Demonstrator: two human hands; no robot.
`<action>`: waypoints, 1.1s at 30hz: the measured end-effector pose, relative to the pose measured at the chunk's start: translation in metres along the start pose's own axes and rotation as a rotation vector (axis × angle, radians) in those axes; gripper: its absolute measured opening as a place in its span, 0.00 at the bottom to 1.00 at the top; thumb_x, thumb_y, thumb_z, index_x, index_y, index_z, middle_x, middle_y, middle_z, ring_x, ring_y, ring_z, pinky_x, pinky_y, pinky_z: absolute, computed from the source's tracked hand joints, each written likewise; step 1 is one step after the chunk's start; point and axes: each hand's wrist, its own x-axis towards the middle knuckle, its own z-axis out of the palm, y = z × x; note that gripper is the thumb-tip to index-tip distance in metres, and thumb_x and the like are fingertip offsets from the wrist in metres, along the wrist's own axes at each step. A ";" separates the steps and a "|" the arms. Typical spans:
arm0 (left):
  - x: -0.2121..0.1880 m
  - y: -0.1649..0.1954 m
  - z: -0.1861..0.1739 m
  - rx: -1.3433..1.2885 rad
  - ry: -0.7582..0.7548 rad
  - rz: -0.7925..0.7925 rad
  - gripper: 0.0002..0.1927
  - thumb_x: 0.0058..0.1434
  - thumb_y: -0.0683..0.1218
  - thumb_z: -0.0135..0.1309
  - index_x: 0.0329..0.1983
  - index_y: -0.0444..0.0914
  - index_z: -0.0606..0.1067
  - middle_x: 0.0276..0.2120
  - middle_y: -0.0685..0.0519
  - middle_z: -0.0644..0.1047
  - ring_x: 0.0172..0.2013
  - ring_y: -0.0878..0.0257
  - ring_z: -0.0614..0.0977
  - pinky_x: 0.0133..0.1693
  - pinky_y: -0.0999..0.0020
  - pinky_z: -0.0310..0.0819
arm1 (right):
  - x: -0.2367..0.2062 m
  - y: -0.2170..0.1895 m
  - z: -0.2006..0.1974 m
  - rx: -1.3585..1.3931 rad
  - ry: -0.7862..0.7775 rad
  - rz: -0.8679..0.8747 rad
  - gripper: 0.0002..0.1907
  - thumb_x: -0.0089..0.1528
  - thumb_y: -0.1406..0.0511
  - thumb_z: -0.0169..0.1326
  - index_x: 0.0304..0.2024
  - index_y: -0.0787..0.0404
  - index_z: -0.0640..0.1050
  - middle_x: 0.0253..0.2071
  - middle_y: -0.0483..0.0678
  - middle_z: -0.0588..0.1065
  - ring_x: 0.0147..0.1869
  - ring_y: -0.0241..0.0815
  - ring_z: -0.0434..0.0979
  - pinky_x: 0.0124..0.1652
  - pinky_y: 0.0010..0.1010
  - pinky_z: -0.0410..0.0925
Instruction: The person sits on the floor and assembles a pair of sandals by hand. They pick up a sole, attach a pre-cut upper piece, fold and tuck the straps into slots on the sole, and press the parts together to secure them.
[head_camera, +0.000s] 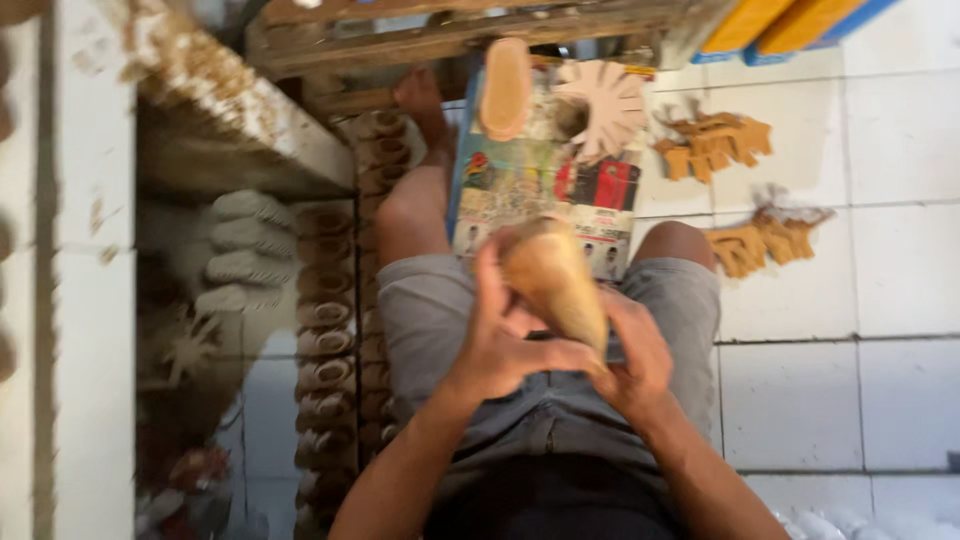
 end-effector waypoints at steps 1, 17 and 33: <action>0.005 -0.003 -0.005 -0.064 0.050 0.002 0.66 0.45 0.36 0.72 0.77 0.45 0.39 0.66 0.46 0.60 0.66 0.52 0.68 0.60 0.51 0.77 | 0.005 0.009 0.001 0.034 -0.051 -0.019 0.29 0.61 0.61 0.62 0.60 0.68 0.71 0.56 0.61 0.76 0.60 0.59 0.77 0.58 0.43 0.70; 0.046 -0.077 -0.073 0.017 0.305 -0.283 0.58 0.42 0.38 0.67 0.74 0.46 0.48 0.59 0.48 0.67 0.58 0.52 0.73 0.59 0.55 0.71 | 0.203 0.186 0.058 -0.419 -0.097 0.348 0.30 0.56 0.54 0.71 0.50 0.65 0.73 0.47 0.56 0.72 0.52 0.57 0.70 0.49 0.47 0.62; 0.260 -0.070 -0.034 0.062 0.162 -0.368 0.60 0.41 0.48 0.68 0.73 0.46 0.45 0.58 0.43 0.66 0.55 0.45 0.76 0.40 0.43 0.83 | 0.218 0.190 0.039 -0.078 -0.194 0.568 0.10 0.69 0.65 0.57 0.46 0.66 0.82 0.34 0.60 0.77 0.33 0.51 0.76 0.37 0.35 0.68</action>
